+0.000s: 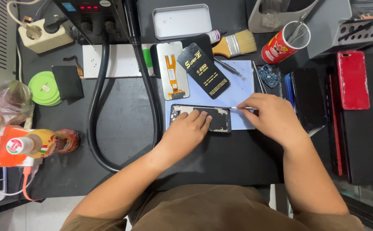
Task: The person scrapes adhesive residue from the back of a smartphone screen using a metal spudger. They then peel protective film from a replacement screen and apply a strip of adhesive tape to its edge.
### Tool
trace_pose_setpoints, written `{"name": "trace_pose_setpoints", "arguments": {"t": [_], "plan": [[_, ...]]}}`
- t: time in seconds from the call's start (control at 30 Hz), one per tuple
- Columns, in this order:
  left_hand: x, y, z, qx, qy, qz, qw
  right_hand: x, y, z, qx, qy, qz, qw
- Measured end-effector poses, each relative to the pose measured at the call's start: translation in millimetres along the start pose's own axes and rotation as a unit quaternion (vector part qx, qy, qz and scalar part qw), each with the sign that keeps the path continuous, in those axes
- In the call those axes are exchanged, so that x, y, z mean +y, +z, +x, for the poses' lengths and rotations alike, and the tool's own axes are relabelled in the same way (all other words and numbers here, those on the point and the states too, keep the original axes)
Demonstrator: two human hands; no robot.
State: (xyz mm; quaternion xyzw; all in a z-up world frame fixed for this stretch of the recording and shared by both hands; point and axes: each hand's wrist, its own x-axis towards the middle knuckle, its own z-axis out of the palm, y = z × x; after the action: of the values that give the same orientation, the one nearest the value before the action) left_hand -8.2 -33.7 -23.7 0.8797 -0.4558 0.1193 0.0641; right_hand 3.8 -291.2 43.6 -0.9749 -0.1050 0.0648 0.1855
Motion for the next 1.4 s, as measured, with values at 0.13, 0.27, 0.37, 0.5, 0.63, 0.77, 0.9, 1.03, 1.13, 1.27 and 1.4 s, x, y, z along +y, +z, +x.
{"name": "trace_pose_setpoints", "arguments": {"t": [0.13, 0.27, 0.37, 0.5, 0.63, 0.77, 0.9, 1.03, 1.13, 1.27, 1.4], "plan": [[0, 1, 1, 0.0, 0.003, 0.004, 1.0, -6, 8, 5, 0.035, -0.064, 0.0, 0.997], [0, 0, 1, -0.001, 0.004, 0.005, 1.0, -16, 23, 14, 0.058, -0.114, 0.016, 0.992], [1, 1, 1, 0.003, 0.005, 0.008, 1.0, -23, 32, 19, 0.068, -0.132, 0.024, 0.989], [2, 3, 0, 0.012, 0.006, 0.01, 1.0, -30, 39, 25, 0.063, -0.144, 0.026, 0.987], [2, 3, 1, 0.01, 0.007, 0.016, 1.0, -34, 42, 29, 0.07, -0.159, 0.025, 0.985], [3, 4, 1, 0.031, 0.006, 0.02, 0.999, -38, 47, 37, 0.049, -0.16, 0.022, 0.986], [4, -1, 1, -0.011, 0.004, 0.015, 1.0, -47, 52, 47, 0.019, -0.19, 0.053, 0.98], [5, -3, 1, -0.008, 0.001, 0.025, 1.0, -54, 55, 54, -0.008, -0.187, 0.099, 0.977], [5, -2, 1, -0.009, 0.002, 0.029, 1.0, -57, 57, 58, -0.014, -0.183, 0.136, 0.973], [6, 0, 1, -0.004, 0.005, 0.041, 0.999, -52, 59, 66, -0.032, -0.195, 0.152, 0.968], [6, -2, 2, -0.011, 0.007, 0.028, 1.0, -48, 61, 71, -0.02, -0.231, 0.163, 0.959]]}}
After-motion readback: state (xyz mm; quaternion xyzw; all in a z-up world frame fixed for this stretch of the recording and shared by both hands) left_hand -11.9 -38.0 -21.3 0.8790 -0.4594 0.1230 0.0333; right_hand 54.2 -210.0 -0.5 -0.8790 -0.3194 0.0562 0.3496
